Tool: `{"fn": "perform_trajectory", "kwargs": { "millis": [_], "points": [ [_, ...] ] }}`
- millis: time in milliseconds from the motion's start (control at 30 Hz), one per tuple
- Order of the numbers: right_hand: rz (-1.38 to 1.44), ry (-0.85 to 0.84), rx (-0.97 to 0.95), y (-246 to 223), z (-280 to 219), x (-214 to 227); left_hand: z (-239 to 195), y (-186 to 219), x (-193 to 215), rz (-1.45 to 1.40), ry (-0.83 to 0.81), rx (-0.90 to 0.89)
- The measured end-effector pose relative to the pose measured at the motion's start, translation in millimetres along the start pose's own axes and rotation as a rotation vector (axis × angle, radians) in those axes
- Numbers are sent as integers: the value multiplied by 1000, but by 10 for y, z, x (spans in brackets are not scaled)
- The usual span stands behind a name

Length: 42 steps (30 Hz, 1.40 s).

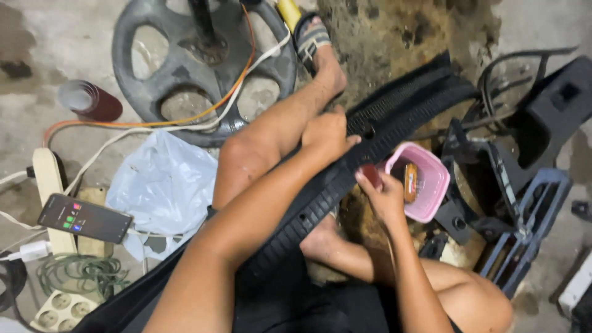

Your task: The person sits on the floor and sands a long black plastic car part using a sanding block. They hold the part steady with one hand while moving the sanding block back and forth along its surface.

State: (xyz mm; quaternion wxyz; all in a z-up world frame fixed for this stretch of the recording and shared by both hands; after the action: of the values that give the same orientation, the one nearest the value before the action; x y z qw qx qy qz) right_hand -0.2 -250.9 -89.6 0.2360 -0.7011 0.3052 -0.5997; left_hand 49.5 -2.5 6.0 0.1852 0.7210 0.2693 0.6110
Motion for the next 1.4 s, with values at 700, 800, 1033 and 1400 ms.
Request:
{"fn": "perform_trajectory", "kwargs": {
  "millis": [700,800,1033,1400],
  "points": [
    [62,48,-41,155,-22,-121,47,-7,-116,97,-41,-33],
    [125,30,-49,-66,190,-324,66,-82,-181,112,-36,-17],
    [166,26,-126,20,44,-135,26,12,-81,135,-66,-4],
    [14,44,-85,2,184,-250,67,-54,-248,134,8,-21]
  ]
}}
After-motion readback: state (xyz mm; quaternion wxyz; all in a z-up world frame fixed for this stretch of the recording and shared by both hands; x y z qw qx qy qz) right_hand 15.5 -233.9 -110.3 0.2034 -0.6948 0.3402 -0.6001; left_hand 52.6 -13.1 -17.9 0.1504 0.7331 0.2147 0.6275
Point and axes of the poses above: each hand's wrist, its own z-axis towards the middle knuckle, its own x-axis out of the back of the hand, y = z × x, the point moved 5 cm from there along z, towards the middle knuckle, and after that the axes turned 1 degree about y, right-handed, at the moved point
